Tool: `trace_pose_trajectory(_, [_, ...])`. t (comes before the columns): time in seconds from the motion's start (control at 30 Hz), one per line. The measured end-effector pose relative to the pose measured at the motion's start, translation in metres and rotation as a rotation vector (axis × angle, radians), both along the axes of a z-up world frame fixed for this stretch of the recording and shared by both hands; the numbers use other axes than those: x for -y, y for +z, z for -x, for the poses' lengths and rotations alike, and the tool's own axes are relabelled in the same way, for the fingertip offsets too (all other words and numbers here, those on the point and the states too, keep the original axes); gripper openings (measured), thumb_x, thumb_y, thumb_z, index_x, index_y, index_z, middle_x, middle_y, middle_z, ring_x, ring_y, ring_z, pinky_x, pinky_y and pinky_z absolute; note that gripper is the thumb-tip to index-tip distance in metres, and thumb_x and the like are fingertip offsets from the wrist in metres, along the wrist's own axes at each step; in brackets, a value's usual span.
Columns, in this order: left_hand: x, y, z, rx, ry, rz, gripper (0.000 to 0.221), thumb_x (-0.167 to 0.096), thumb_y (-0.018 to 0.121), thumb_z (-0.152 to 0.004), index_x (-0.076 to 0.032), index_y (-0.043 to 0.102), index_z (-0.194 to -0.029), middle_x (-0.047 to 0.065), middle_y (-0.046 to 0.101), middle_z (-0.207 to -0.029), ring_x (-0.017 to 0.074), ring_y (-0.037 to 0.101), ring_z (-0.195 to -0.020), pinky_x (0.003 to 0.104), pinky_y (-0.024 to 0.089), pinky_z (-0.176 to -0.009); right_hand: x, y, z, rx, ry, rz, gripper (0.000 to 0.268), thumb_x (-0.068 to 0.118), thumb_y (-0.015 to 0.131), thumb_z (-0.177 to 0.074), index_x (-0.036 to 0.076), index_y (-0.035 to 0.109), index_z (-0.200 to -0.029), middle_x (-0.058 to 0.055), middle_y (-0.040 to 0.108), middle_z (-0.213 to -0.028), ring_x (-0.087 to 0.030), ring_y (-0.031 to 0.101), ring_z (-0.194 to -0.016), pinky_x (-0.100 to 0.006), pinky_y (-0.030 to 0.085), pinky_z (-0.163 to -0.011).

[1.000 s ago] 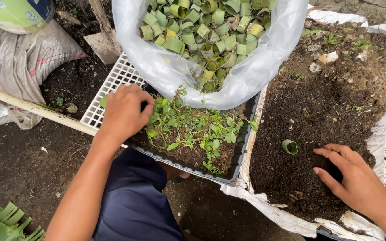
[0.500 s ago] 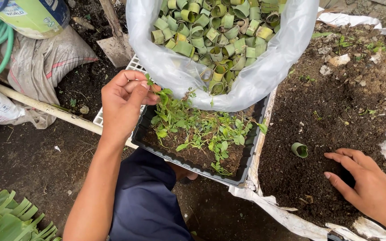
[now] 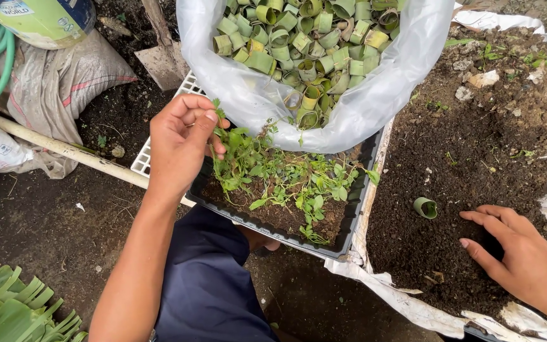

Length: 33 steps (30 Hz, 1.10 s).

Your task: The person is wrapping the root balls of small seedlings using strips of leaves, likely for protection or transplanting.

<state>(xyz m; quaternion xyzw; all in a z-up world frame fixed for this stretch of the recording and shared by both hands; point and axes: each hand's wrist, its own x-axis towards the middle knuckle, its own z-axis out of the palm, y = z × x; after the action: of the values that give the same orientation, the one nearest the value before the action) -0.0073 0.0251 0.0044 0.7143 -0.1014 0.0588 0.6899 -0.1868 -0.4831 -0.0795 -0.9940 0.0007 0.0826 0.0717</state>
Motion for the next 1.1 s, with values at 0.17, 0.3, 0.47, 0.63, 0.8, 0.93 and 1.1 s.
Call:
trace_pose_trajectory(0.17, [0.026, 0.013, 0.018, 0.013, -0.251, -0.069, 0.013, 0.007, 0.056, -0.104, -0.003, 0.065, -0.103, 0.009, 0.072, -0.088, 0.0086, 0.064, -0.058, 0.018, 0.057, -0.051, 0.001, -0.004, -0.001, 0.001, -0.015, 0.024, 0.057, 0.046, 0.061, -0.088, 0.028, 0.058, -0.142, -0.006, 0.057, -0.142, -0.028, 0.058, -0.130, -0.043, 0.046, -0.111])
trace_pose_trajectory(0.3, [0.032, 0.027, 0.025, 0.111, -0.412, -0.113, 0.007, -0.002, 0.060, -0.102, -0.008, 0.064, -0.104, 0.004, 0.069, -0.085, 0.0114, 0.073, -0.075, 0.021, 0.060, -0.069, 0.004, -0.007, 0.000, 0.032, -0.002, 0.001, 0.059, 0.044, 0.062, -0.087, 0.026, 0.059, -0.143, -0.007, 0.058, -0.140, -0.028, 0.059, -0.129, -0.043, 0.046, -0.111])
trace_pose_trajectory(0.47, [0.007, 0.018, 0.004, 0.126, -0.244, -0.410, 0.012, -0.012, 0.065, -0.097, -0.012, 0.071, -0.107, 0.000, 0.075, -0.102, 0.0112, 0.068, -0.092, 0.029, 0.056, -0.081, 0.004, -0.007, 0.001, 0.034, -0.008, 0.007, 0.059, 0.044, 0.063, -0.086, 0.027, 0.059, -0.143, -0.007, 0.057, -0.141, -0.029, 0.058, -0.130, -0.044, 0.046, -0.111])
trace_pose_trajectory(0.63, [-0.017, -0.017, -0.021, 0.132, -0.009, -0.755, 0.017, -0.013, 0.066, -0.095, -0.011, 0.076, -0.107, -0.001, 0.077, -0.094, 0.0131, 0.064, -0.074, 0.035, 0.052, -0.075, 0.001, -0.002, -0.002, -0.007, -0.019, 0.002, 0.056, 0.045, 0.062, -0.087, 0.028, 0.059, -0.141, -0.008, 0.057, -0.141, -0.027, 0.056, -0.132, -0.043, 0.044, -0.112])
trace_pose_trajectory(0.8, [-0.011, -0.046, -0.040, 0.068, 0.062, -1.229, 0.031, -0.028, 0.074, -0.094, -0.015, 0.075, -0.122, 0.016, 0.073, -0.119, 0.0370, 0.065, -0.115, 0.058, 0.057, -0.089, 0.001, -0.002, -0.003, -0.003, 0.016, 0.012, 0.056, 0.042, 0.063, -0.088, 0.027, 0.058, -0.142, -0.006, 0.058, -0.138, -0.026, 0.057, -0.130, -0.044, 0.044, -0.111])
trace_pose_trajectory(0.93, [-0.007, -0.050, -0.052, 0.074, 0.013, -1.289, 0.022, -0.036, 0.076, -0.093, -0.021, 0.082, -0.108, 0.009, 0.077, -0.109, 0.0359, 0.066, -0.106, 0.053, 0.056, -0.084, -0.008, 0.014, -0.005, 0.022, -0.018, 0.003, 0.051, 0.038, 0.066, -0.088, 0.021, 0.063, -0.136, -0.009, 0.061, -0.135, -0.027, 0.059, -0.128, -0.043, 0.045, -0.108])
trace_pose_trajectory(1.1, [-0.032, -0.042, -0.046, 0.176, 0.111, -0.964, 0.013, -0.021, 0.074, -0.094, -0.013, 0.082, -0.098, 0.012, 0.077, -0.106, 0.0300, 0.070, -0.093, 0.051, 0.050, -0.090, -0.019, 0.021, 0.000, -0.040, -0.025, -0.135, 0.051, 0.039, 0.060, -0.093, 0.023, 0.058, -0.142, -0.008, 0.054, -0.142, -0.029, 0.052, -0.135, -0.048, 0.042, -0.109])
